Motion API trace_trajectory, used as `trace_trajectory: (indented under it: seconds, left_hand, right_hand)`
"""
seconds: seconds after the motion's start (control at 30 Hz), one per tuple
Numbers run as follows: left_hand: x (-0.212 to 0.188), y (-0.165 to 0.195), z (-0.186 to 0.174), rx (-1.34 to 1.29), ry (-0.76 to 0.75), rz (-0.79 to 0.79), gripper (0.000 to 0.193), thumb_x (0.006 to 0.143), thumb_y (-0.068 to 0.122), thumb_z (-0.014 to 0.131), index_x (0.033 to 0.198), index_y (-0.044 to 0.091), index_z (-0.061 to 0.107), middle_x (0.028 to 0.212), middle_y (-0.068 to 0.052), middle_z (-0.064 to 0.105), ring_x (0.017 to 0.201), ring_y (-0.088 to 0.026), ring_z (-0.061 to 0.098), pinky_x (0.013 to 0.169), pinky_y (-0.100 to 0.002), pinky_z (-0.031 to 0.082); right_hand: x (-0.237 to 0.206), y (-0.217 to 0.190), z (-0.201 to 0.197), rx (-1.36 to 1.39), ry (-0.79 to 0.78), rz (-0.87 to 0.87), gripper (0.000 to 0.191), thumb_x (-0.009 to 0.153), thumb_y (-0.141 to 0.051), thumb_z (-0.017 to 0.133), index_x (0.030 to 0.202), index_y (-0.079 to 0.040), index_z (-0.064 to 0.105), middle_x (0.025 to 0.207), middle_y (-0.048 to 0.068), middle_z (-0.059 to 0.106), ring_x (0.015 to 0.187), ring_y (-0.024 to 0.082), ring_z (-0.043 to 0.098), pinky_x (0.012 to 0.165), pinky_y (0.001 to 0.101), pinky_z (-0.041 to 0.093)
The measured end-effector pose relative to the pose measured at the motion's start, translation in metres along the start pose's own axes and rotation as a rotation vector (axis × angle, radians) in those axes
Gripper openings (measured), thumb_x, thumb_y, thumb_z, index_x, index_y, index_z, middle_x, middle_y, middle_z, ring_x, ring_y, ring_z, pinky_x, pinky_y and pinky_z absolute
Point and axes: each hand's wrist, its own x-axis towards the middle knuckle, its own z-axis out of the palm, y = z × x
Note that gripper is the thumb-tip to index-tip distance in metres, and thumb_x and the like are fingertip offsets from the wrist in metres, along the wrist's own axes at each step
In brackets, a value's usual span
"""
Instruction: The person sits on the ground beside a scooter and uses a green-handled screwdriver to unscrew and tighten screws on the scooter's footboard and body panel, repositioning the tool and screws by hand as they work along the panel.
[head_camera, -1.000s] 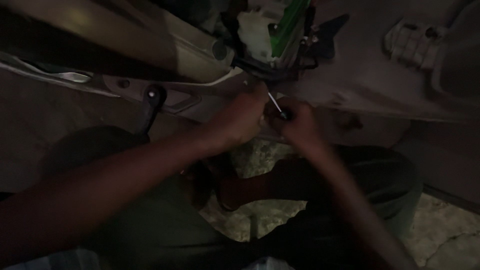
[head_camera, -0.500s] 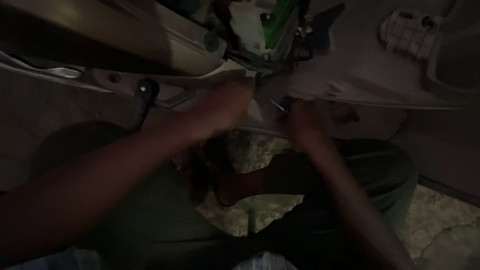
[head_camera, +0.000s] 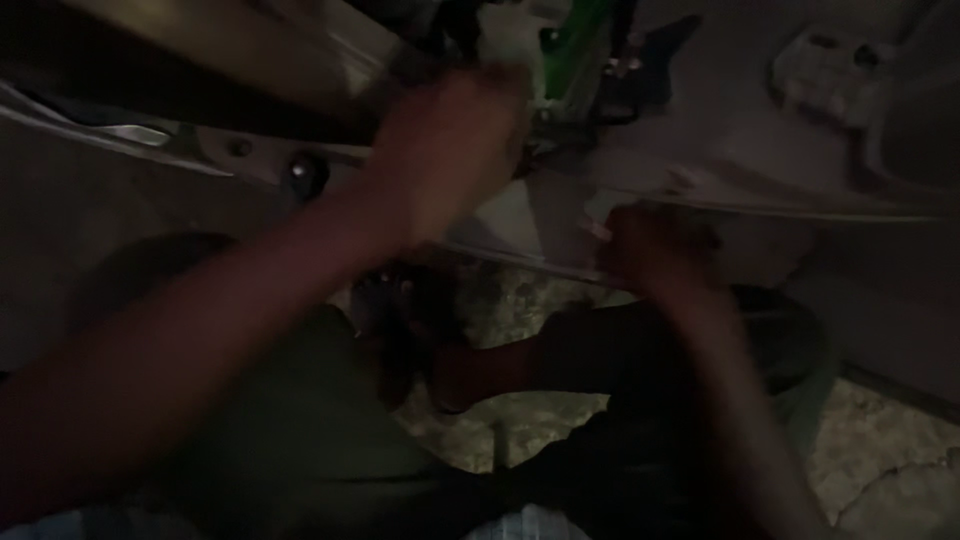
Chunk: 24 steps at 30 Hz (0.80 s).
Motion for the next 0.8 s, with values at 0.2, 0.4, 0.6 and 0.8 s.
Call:
trace_trajectory:
  seconds: [0.2, 0.4, 0.6, 0.8]
  left_hand:
    - [0.033, -0.004, -0.007, -0.006, 0.377, 0.062, 0.028, 0.102, 0.027, 0.071, 0.104, -0.001, 0.074, 0.083, -0.02, 0.072, 0.068, -0.033, 0.071, 0.055, -0.045, 0.055]
    - [0.051, -0.024, 0.024, -0.126, 0.355, 0.022, 0.03, 0.106, 0.031, 0.07, 0.106, 0.002, 0.074, 0.076, -0.013, 0.071, 0.064, -0.024, 0.07, 0.055, -0.044, 0.054]
    - [0.049, -0.04, 0.049, -0.141, 0.489, 0.117, 0.018, 0.106, 0.027, 0.07, 0.104, 0.01, 0.076, 0.069, -0.009, 0.067, 0.053, -0.021, 0.061, 0.049, -0.043, 0.05]
    - [0.052, -0.046, 0.066, -0.155, 0.56, 0.155, 0.016, 0.108, 0.026, 0.068, 0.099, 0.014, 0.075, 0.069, -0.005, 0.065, 0.056, -0.017, 0.06, 0.053, -0.042, 0.051]
  right_hand:
    - [-0.054, -0.073, -0.038, 0.735, 0.078, -0.266, 0.028, 0.105, -0.027, 0.057, 0.114, 0.0, 0.059, 0.074, 0.01, 0.061, 0.063, 0.02, 0.062, 0.056, 0.0382, 0.053]
    - [-0.015, -0.117, -0.023, 1.202, 0.25, -0.104, 0.033, 0.109, -0.033, 0.048, 0.122, -0.003, 0.056, 0.066, 0.006, 0.052, 0.051, 0.015, 0.05, 0.047, 0.0363, 0.041]
    - [0.019, -0.117, 0.006, 1.073, 0.604, -0.242, 0.026, 0.114, -0.027, 0.049, 0.11, -0.003, 0.058, 0.081, 0.0, 0.06, 0.07, 0.009, 0.056, 0.06, 0.0319, 0.048]
    - [0.021, -0.108, 0.014, 1.035, 0.705, -0.246, 0.029, 0.115, -0.025, 0.053, 0.099, -0.002, 0.057, 0.074, 0.002, 0.053, 0.065, 0.009, 0.049, 0.057, 0.0326, 0.041]
